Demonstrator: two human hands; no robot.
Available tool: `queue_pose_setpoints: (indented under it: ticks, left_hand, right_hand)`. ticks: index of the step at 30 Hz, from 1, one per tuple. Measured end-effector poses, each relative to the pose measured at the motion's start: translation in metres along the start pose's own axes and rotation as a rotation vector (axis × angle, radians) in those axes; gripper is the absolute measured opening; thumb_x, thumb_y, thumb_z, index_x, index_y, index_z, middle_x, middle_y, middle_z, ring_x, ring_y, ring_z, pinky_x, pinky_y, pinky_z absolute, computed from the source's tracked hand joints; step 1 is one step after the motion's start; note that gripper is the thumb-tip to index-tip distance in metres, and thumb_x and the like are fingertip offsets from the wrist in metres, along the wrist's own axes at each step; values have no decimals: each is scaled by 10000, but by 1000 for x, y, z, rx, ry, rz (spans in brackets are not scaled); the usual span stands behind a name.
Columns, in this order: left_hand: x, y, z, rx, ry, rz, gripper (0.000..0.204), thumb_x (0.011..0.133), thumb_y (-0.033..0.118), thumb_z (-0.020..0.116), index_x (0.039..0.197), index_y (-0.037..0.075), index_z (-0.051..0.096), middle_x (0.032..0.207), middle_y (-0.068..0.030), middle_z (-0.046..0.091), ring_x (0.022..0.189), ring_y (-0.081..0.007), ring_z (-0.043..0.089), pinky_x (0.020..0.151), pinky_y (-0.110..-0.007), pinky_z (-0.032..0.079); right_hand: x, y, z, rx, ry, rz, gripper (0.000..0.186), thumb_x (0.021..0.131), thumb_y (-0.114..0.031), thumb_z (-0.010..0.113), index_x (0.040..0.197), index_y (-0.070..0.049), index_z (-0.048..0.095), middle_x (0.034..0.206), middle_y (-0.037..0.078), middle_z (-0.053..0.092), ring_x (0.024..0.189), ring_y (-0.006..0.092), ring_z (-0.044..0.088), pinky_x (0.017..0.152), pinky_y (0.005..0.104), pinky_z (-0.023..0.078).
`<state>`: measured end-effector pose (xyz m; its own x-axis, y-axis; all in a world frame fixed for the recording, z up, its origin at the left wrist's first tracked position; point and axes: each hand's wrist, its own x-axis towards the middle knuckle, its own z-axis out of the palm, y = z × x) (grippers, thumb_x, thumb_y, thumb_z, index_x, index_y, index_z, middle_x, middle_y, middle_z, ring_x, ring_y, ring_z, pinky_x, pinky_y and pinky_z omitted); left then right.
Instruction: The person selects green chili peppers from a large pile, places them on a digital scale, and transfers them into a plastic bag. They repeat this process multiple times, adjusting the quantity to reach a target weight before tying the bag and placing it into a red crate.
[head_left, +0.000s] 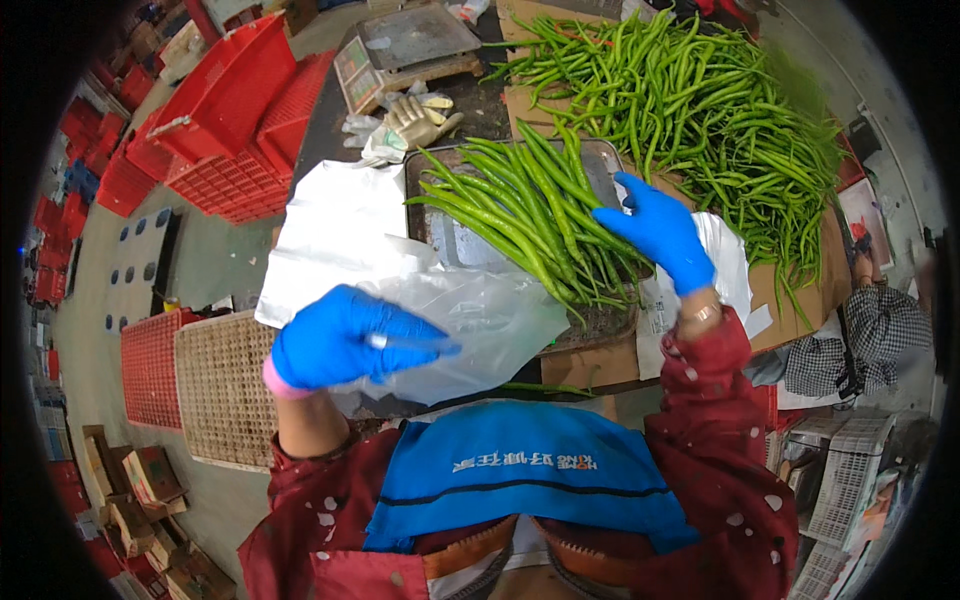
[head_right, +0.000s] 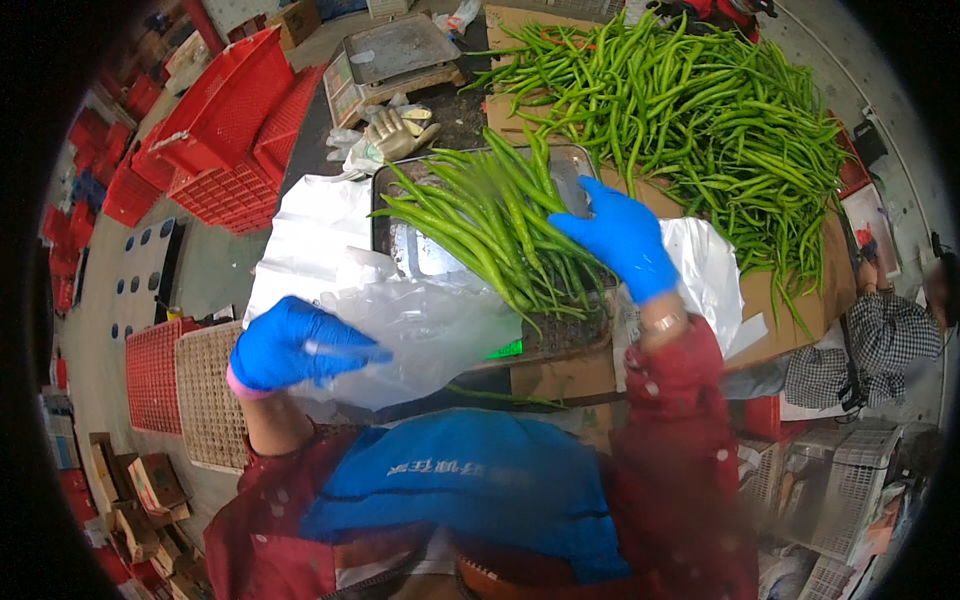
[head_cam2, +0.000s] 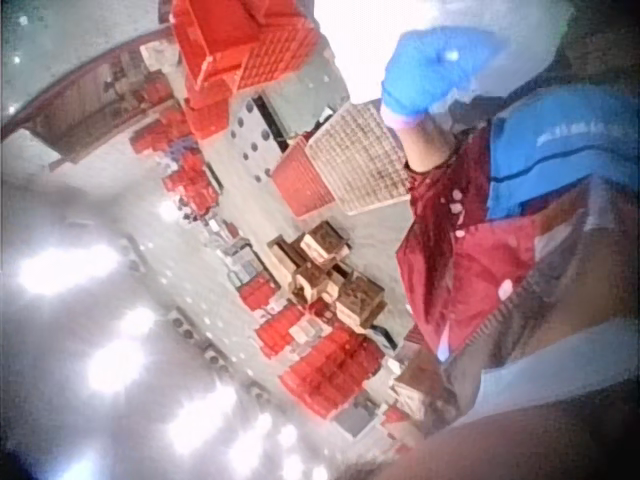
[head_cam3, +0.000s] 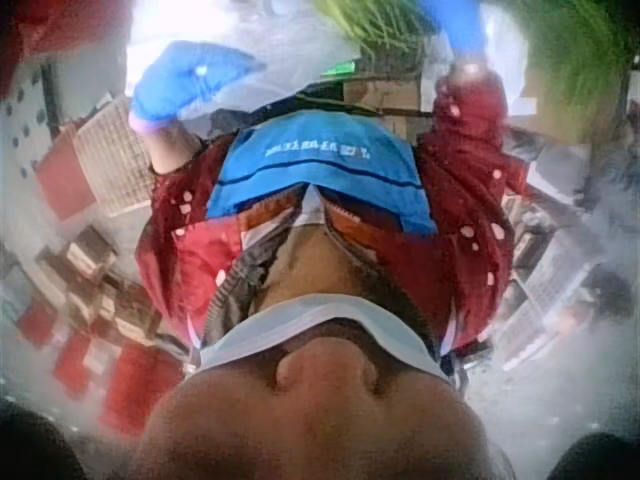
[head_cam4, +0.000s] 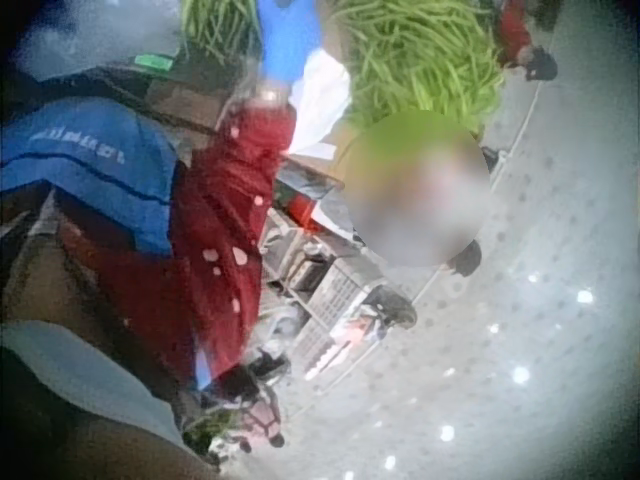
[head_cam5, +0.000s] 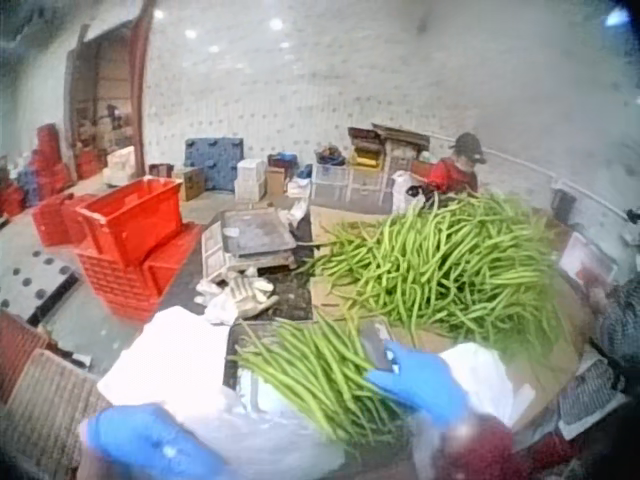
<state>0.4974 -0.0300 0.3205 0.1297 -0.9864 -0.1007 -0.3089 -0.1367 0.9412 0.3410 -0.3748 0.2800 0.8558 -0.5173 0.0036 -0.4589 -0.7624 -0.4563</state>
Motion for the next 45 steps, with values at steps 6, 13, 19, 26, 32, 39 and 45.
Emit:
queue_pose_setpoints:
  ticks: [6, 13, 19, 26, 32, 39, 45]
  left_hand:
    - [-24, 0, 7, 117, 11, 170, 240, 820, 79, 689, 1060, 76, 705, 1026, -97, 696, 928, -242, 677, 841, -309, 513]
    - [-34, -4, -2, 79, 47, 313, 225, 830, 82, 686, 1051, 41, 701, 996, -110, 703, 856, -218, 686, 780, -290, 523]
    - [-31, -4, -4, -207, 225, -57, 240, 844, 82, 674, 1083, 69, 700, 975, -61, 715, 659, -60, 605, 532, -210, 489]
    - [-34, -10, -1, -155, 237, -80, 226, 847, 90, 676, 1070, 95, 712, 933, -49, 715, 659, -76, 613, 531, -214, 491]
    - [-34, -16, 0, -202, 251, -28, 224, 849, 80, 672, 1070, 89, 710, 958, -51, 715, 671, -73, 621, 531, -213, 501]
    - [-28, -13, 2, -237, 273, -73, 269, 798, 82, 709, 1050, -13, 693, 968, -120, 701, 588, -70, 561, 510, -190, 446]
    - [-24, -10, 3, -216, 286, -41, 248, 805, 67, 699, 1040, -8, 697, 964, -114, 705, 588, -57, 561, 514, -191, 447]
  right_hand:
    - [34, 23, 60, 29, -43, -154, 927, 684, -551, 691, 1368, -21, 358, 1128, 288, 589, 1014, 420, 588, 852, 467, 475]
    - [55, 25, 59, -32, -153, -127, 814, 629, -451, 717, 1251, -3, 446, 1105, 312, 568, 963, 441, 587, 845, 470, 479]
    - [53, 11, 51, -119, -177, -140, 602, 653, -388, 699, 1082, 14, 572, 1023, 277, 603, 927, 421, 600, 796, 463, 498]
    - [52, -3, 62, -172, -116, -104, 525, 674, -392, 710, 1018, -12, 596, 950, 242, 615, 923, 419, 589, 804, 461, 480]
    - [55, 9, 57, -186, -94, -8, 549, 618, -326, 694, 1077, -73, 533, 912, 222, 634, 840, 418, 612, 733, 479, 501]
    - [47, 9, 73, -208, 112, -232, 503, 676, -170, 607, 1148, -24, 517, 968, 227, 631, 824, 411, 623, 692, 481, 509]
    - [48, 21, 76, -248, 130, -114, 712, 676, -151, 633, 1351, -62, 426, 1029, 212, 631, 857, 395, 620, 717, 472, 505]
